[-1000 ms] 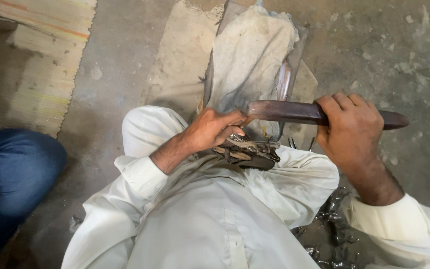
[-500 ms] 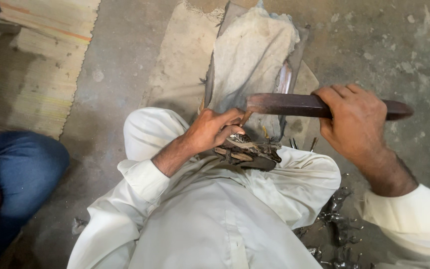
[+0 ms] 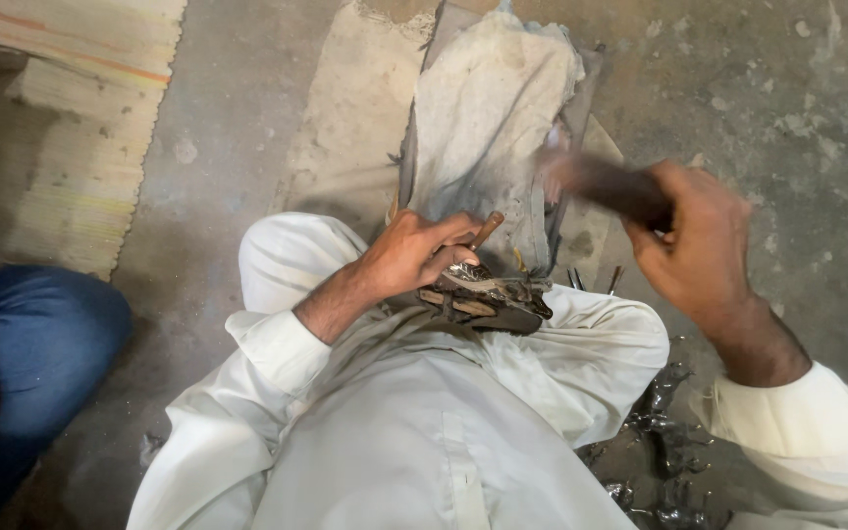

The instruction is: The person sits cross-legged on the floor with a leather sandbag cushion on their lap and shapes small metal animal figurines. They hold a punch against the figurine and strike it with a wooden mallet, repositioning the figurine and punch repeatedly, and at times hold the figurine against the cushion to work it directly.

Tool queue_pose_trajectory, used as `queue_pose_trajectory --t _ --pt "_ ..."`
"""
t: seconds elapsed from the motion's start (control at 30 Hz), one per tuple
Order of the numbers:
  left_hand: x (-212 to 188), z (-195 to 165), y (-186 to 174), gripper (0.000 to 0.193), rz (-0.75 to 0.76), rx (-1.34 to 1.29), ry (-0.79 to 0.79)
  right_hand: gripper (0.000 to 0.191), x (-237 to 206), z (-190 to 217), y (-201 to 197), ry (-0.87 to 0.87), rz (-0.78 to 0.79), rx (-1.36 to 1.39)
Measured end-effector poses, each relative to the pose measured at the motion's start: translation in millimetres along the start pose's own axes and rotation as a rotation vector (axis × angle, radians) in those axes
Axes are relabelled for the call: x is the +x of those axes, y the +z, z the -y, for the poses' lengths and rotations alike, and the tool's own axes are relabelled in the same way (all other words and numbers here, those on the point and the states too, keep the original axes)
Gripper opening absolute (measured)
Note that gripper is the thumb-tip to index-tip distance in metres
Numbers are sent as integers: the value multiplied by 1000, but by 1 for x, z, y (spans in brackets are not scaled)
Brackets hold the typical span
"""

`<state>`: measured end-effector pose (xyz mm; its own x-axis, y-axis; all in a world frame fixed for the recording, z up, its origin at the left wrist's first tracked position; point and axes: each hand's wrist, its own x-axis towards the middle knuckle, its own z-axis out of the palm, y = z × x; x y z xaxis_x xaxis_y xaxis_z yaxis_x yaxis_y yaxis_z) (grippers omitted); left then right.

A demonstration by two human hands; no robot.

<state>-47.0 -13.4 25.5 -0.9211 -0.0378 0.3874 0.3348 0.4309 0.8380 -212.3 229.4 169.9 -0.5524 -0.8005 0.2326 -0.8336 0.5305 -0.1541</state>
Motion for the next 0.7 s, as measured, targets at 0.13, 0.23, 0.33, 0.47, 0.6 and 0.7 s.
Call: queue_pose_trajectory --t 0.13,0.23,0.33,0.47,0.6,0.7 --pt "-4 1 -2 29 9 13 -22 31 -2 1 1 -169 18 -269" --pt "-7 2 0 31 -69 -34 34 27 2 1 1 -174 -53 -102" --pt "-9 4 1 31 -68 -52 -54 25 7 4 1 27 -61 106" --pt "-7 6 3 32 -67 -33 -97 33 16 8 -4 -163 68 -229" --pt "-7 6 3 32 -60 -1 -121 31 25 11 -9 -181 128 -203" --pt "-6 6 3 31 -58 -54 -117 28 25 11 -14 -46 151 -129"
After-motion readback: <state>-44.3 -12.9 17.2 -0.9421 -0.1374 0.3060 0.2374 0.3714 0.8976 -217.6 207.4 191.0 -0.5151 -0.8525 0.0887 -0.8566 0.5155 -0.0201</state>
